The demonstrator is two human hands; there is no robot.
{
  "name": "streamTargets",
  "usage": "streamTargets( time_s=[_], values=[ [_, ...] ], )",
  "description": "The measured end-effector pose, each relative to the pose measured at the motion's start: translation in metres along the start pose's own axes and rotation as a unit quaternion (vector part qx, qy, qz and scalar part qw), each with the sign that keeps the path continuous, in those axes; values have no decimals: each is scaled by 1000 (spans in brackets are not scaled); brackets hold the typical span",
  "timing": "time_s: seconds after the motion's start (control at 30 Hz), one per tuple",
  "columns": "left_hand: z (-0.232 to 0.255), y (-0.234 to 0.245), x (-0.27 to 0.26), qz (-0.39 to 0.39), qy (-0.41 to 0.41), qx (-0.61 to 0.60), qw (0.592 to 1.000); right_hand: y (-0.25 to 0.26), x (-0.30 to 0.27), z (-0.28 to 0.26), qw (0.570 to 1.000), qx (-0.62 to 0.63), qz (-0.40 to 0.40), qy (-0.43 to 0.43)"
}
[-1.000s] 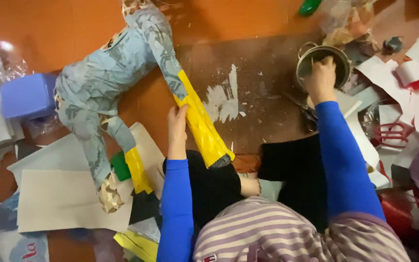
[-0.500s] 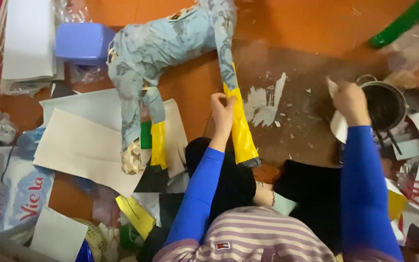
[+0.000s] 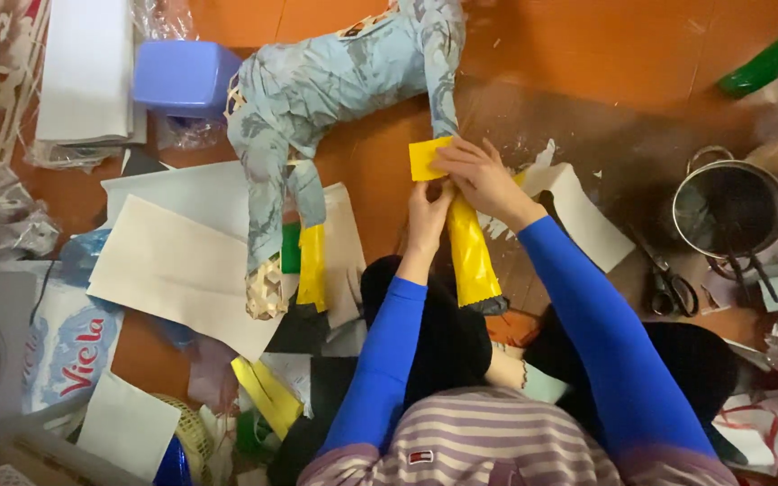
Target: Applying yellow and white paper strips to a giraffe-shaped paper-mache structure using paste and a brush.
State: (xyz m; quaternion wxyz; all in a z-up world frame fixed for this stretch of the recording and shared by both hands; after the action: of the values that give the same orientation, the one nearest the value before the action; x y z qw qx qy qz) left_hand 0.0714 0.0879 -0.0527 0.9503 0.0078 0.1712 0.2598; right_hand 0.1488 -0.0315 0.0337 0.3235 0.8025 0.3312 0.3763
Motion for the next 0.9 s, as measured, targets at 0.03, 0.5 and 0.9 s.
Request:
streamTargets(
  time_s=[0.03,0.5,0.9],
  values=[
    [1,-3,-1,-37,5,-49,998,-4,-3,4,1000,28,-5,1],
    [-18,-13,3,-27,177,-174,968,39,-45,9,967,169,144,-122],
    [-34,2,4,-2,209,-218,953,-66,-68,51,550,644,265,-462]
  ],
)
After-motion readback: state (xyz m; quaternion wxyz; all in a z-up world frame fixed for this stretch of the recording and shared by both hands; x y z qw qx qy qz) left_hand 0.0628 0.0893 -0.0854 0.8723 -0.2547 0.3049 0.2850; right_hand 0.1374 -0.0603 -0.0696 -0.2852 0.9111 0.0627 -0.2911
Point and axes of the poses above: each hand's wrist, its own x-axis towards the middle knuckle, its own y-axis out of the back of the hand, z = x × y, the point moved 10 cm from there along x, towards the middle knuckle, and after that the axes turned 9 degrees about y, right-handed, at the moved point
